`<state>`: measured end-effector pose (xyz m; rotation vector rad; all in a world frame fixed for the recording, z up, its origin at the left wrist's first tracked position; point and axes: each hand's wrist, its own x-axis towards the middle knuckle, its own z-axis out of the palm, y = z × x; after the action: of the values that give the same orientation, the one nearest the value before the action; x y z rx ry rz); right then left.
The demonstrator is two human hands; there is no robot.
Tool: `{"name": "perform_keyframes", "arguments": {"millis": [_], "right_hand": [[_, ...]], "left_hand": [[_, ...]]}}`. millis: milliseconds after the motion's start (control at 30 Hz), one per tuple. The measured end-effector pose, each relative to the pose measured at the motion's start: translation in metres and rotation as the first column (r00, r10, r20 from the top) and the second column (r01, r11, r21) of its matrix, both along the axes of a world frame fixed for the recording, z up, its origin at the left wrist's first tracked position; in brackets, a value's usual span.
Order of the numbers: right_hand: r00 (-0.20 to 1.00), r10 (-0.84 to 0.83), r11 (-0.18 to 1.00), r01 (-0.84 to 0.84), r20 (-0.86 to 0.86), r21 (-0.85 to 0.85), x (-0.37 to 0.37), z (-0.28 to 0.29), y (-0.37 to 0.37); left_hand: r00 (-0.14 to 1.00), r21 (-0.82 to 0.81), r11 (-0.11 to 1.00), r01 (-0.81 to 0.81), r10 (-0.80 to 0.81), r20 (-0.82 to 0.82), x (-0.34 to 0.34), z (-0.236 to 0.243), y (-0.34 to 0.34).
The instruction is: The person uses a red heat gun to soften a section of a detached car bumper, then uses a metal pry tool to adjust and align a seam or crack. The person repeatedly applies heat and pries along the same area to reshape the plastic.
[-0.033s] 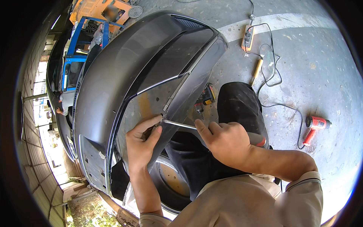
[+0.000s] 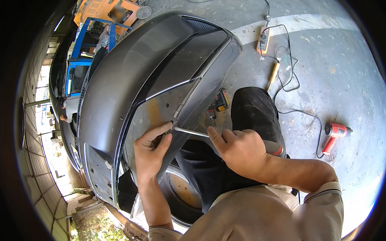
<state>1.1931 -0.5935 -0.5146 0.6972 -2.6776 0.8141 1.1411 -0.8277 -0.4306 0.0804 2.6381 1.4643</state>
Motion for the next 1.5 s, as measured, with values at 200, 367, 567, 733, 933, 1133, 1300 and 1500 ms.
{"name": "perform_keyframes", "arguments": {"millis": [200, 367, 567, 733, 933, 1133, 1300, 1500], "right_hand": [[1.000, 0.003, 1.000, -0.003, -0.010, 0.007, 0.000, 0.004, 0.001], [1.000, -0.007, 1.000, 0.007, -0.011, 0.006, 0.000, 0.003, 0.000], [1.000, 0.000, 1.000, 0.000, 0.018, -0.010, 0.001, 0.000, 0.000], [0.999, 0.010, 0.999, -0.009, 0.042, -0.033, 0.002, 0.000, -0.002], [0.995, 0.002, 0.999, 0.002, 0.099, -0.037, 0.002, 0.004, -0.002], [0.998, -0.017, 1.000, 0.016, 0.054, 0.023, -0.002, 0.013, 0.001], [0.998, -0.007, 1.000, 0.006, 0.061, 0.019, -0.003, 0.014, 0.002], [0.997, 0.000, 1.000, 0.000, 0.081, 0.005, -0.003, 0.013, 0.002]], "left_hand": [[0.997, 0.040, 0.999, -0.009, 0.006, 0.081, -0.002, 0.001, -0.004], [0.997, 0.121, 0.992, -0.015, 0.006, 0.079, -0.012, 0.002, -0.003], [0.948, -0.134, 0.980, 0.146, -0.100, 0.303, -0.046, 0.005, -0.013], [0.905, -0.142, 0.977, 0.161, -0.089, 0.417, -0.054, 0.001, -0.009], [0.877, -0.048, 0.989, 0.138, -0.099, 0.469, -0.056, -0.002, -0.008], [0.867, 0.029, 0.993, 0.118, -0.118, 0.484, -0.060, -0.009, -0.014], [0.870, 0.058, 0.993, 0.105, -0.120, 0.478, -0.059, -0.011, -0.015], [0.871, 0.042, 0.994, 0.096, -0.105, 0.481, -0.058, -0.009, -0.013]]}}
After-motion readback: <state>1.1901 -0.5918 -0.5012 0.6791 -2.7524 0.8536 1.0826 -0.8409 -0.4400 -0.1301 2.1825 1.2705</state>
